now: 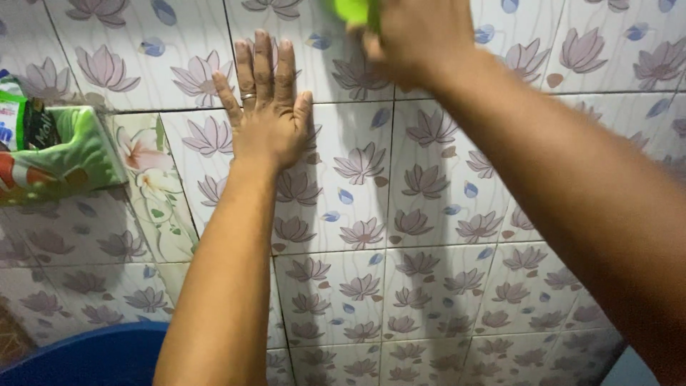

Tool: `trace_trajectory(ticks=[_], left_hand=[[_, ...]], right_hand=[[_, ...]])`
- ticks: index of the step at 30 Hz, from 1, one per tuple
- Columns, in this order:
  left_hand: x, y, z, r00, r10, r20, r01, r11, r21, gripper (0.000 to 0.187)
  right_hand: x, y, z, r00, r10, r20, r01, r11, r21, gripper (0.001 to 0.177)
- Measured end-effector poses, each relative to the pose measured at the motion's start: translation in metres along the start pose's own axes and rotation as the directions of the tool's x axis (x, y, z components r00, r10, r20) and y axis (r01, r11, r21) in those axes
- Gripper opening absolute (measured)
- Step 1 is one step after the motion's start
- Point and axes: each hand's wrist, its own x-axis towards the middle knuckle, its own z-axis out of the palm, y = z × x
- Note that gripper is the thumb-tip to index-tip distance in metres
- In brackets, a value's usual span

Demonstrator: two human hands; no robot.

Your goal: Scrub the floor and tiled walls of a bathroom using a brush.

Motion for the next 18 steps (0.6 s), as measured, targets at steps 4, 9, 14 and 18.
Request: trace_trajectory(ticks=[4, 9, 14, 18], left_hand=[[0.0, -0.004, 0.005, 1.0, 0.018, 0.001, -0.018, 1.0, 0.019, 0.071], [-0.014, -0.012, 0.009, 0.999, 0.047, 0.026, -0.048, 0.998, 0.031, 0.074], [-0.034, -0.03, 0.025, 0.994, 0.104, 0.038, -0.107, 0.988, 0.106, 0.08], [-0.035, -0.028, 0.011, 0.988, 0.12, 0.097, -0.13, 0.986, 0.105, 0.099]], right_hand=[[-0.036, -0.043, -0.015, 0.983, 0.067, 0.17, -0.071, 0.997, 0.02, 0.037], [-0.109, -0.082, -0.007, 0.934, -0.025, 0.357, 0.0, 0.998, 0.071, 0.025], [-0.125, -0.083, 0.0, 0.909, -0.242, 0.34, 0.247, 0.969, 0.028, 0.02], [-0.051, -0.044, -0.012, 0.852, -0.075, 0.518, 0.112, 0.993, -0.04, 0.019]])
